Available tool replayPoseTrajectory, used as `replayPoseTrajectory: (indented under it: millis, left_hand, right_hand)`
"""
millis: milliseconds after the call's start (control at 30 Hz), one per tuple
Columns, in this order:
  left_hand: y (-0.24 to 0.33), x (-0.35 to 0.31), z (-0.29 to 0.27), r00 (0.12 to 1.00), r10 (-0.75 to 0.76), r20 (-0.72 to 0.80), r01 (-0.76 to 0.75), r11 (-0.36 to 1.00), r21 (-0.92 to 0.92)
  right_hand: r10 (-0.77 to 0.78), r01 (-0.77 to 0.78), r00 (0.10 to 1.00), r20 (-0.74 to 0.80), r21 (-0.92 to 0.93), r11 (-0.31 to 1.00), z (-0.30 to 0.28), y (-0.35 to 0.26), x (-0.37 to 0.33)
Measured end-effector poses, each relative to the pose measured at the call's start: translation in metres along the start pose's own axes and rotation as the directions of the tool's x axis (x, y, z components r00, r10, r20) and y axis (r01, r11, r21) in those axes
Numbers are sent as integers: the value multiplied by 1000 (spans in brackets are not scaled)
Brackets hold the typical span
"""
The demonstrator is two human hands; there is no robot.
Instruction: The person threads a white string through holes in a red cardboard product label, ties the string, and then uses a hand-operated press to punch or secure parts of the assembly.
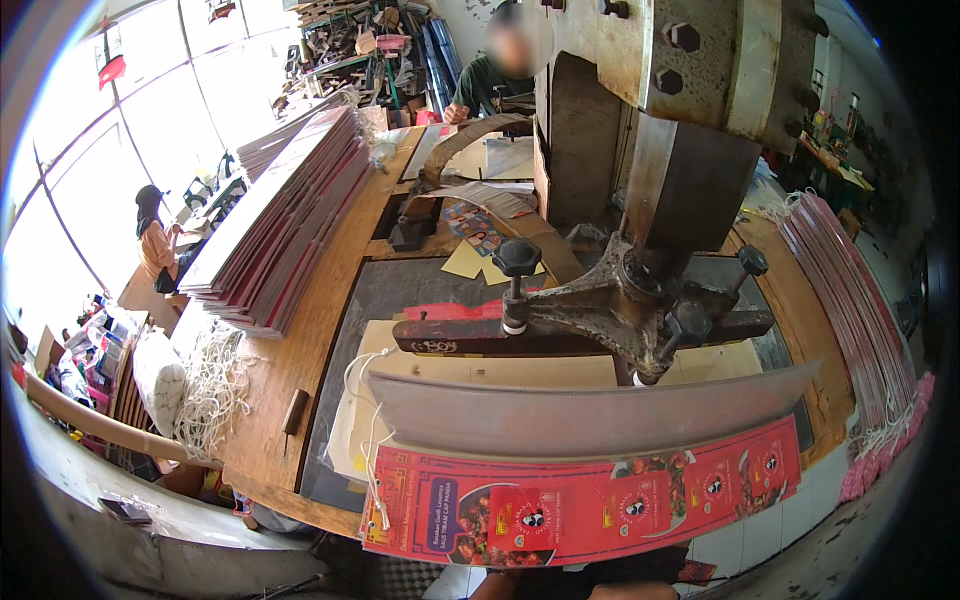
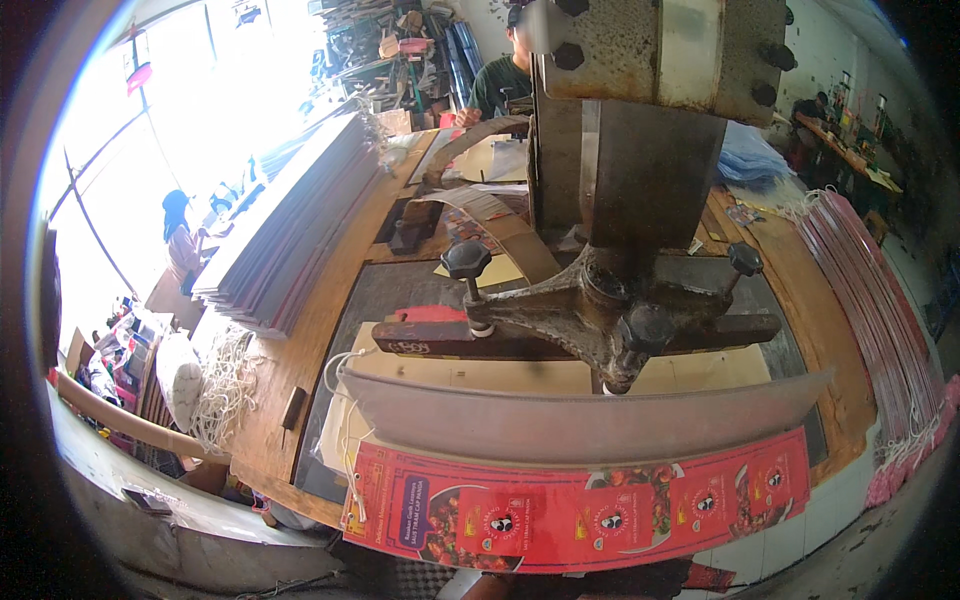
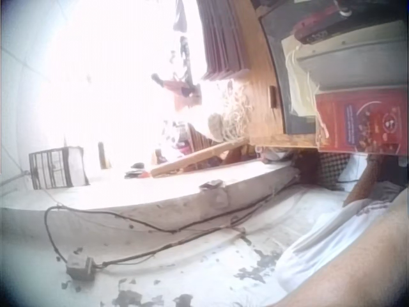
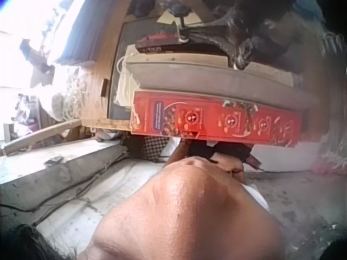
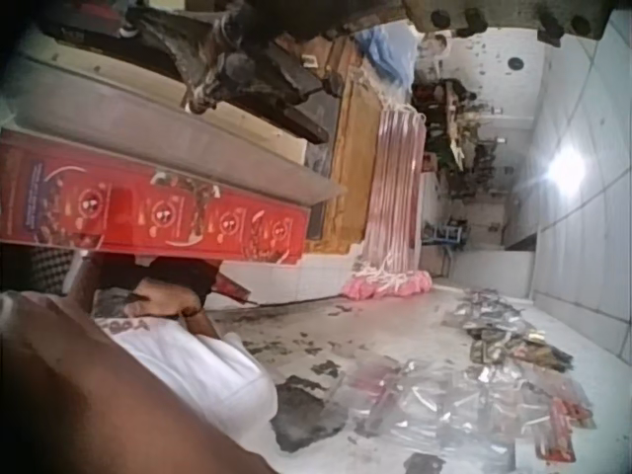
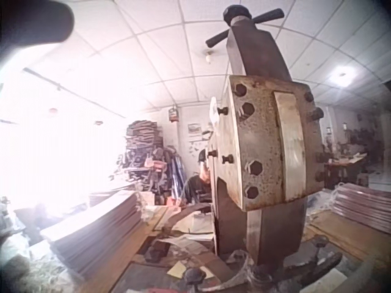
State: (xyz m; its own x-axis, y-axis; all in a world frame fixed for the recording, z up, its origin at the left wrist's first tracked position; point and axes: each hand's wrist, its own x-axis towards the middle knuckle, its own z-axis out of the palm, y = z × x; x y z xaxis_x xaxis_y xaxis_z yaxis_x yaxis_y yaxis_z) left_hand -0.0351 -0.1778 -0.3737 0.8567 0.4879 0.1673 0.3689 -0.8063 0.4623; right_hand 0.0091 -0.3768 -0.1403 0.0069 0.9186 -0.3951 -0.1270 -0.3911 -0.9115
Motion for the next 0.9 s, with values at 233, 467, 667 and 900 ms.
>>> replayPoseTrajectory:
  millis: [233,467,667,900]
  left_hand:
    - [0,-2,-3,1000,3,1,-3,1000,-2]
    - [-1,-2,-7,1000,-4,-14,4,1000,-5]
    - [1,-8,-1,1000,11,-14,-11,1000,-23]
    - [-1,-5,0,998,31,-58,-33,999,-35]
  right_hand:
    - [23,-43,947,319,57,997,-25,-65,10]
    - [-504,211,809,301,652,728,-40,11,9]
    - [-386,668,737,-555,687,287,-12,40,5]
    - [-139,838,462,-876,380,391,-12,49,5]
